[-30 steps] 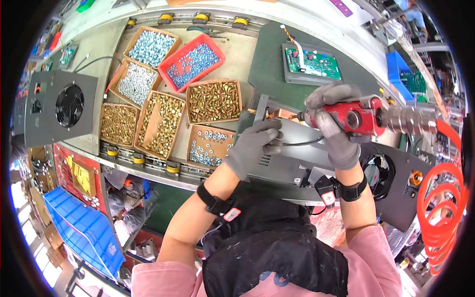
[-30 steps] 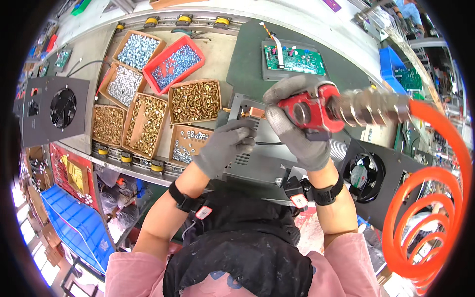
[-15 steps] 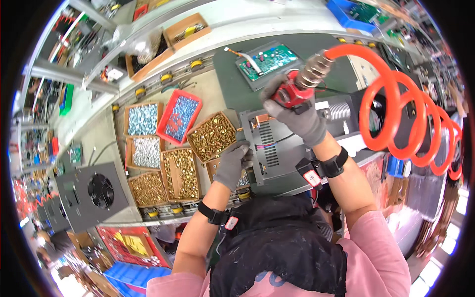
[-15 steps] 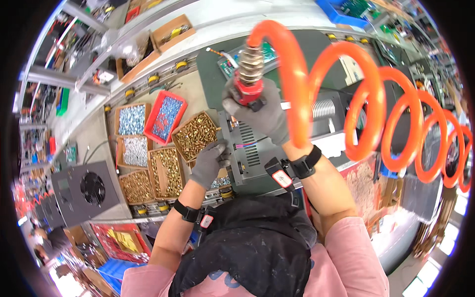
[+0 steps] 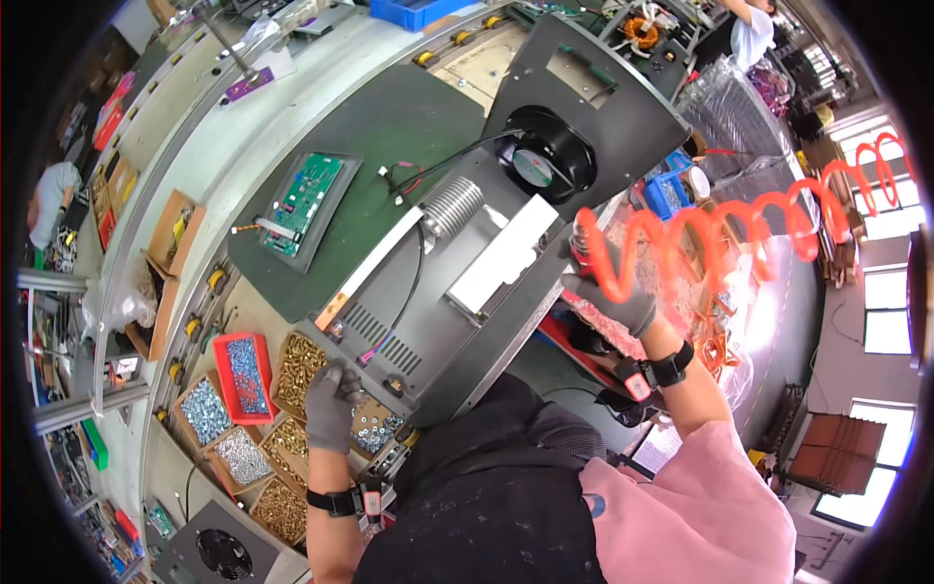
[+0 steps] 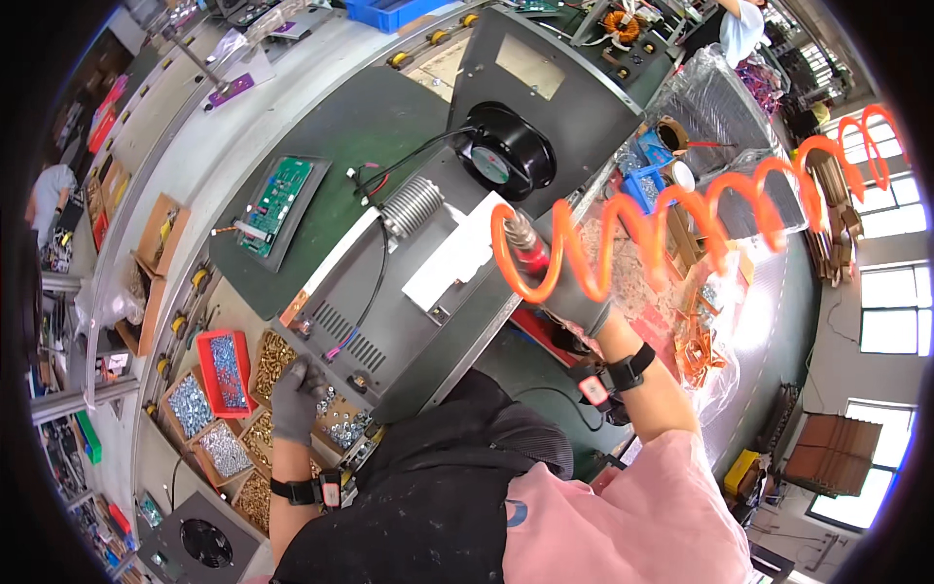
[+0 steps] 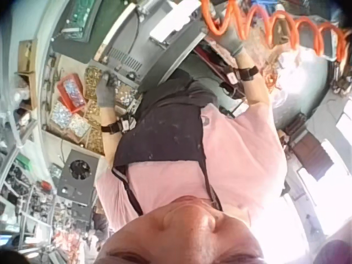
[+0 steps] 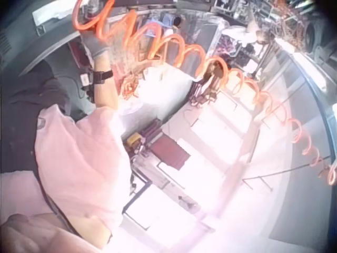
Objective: Assembling the internal components and housing of a solar inverter on a production line.
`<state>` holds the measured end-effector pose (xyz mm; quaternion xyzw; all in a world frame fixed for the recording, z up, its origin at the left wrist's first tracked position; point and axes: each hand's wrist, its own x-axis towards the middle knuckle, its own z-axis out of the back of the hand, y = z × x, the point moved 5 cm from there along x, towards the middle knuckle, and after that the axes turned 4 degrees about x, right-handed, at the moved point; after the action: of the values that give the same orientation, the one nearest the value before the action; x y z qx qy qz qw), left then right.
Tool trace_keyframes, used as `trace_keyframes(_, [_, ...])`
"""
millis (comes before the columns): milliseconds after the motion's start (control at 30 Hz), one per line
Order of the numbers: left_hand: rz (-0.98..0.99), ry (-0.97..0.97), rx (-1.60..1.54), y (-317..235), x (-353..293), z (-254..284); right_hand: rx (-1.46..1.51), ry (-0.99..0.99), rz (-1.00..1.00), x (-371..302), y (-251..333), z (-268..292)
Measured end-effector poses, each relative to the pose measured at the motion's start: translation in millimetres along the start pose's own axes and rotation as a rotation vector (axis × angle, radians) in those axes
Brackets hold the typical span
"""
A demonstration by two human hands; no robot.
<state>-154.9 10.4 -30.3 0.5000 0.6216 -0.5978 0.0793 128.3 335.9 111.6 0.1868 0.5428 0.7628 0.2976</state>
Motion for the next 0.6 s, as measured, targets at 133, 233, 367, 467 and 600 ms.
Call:
trace_keyframes(133, [0.015, 0.014, -0.015, 0, 1, -4, -0.69, -0.03, -0.237, -34, -158, 65])
trace_keyframes(233, [0.006, -0.013, 0.026, -4, 1, -4, -0.8, -0.004, -0.297, -48, -212, 85])
trace_keyframes(367, [0.02, -0.106, 0.069, -9, -5, -2, -1.074, -0.088, -0.522, -47, -217, 100])
trace_keyframes(467, [-0.023, 0.005, 0.032, -4, 0, 6, -1.112, 0.119, -0.57, -27, -147, 75])
trace_keyframes(600, [0.032, -0.037, 0.063, -1, 9, 0, -0.292, 0.659, -0.404, 12, 6, 2])
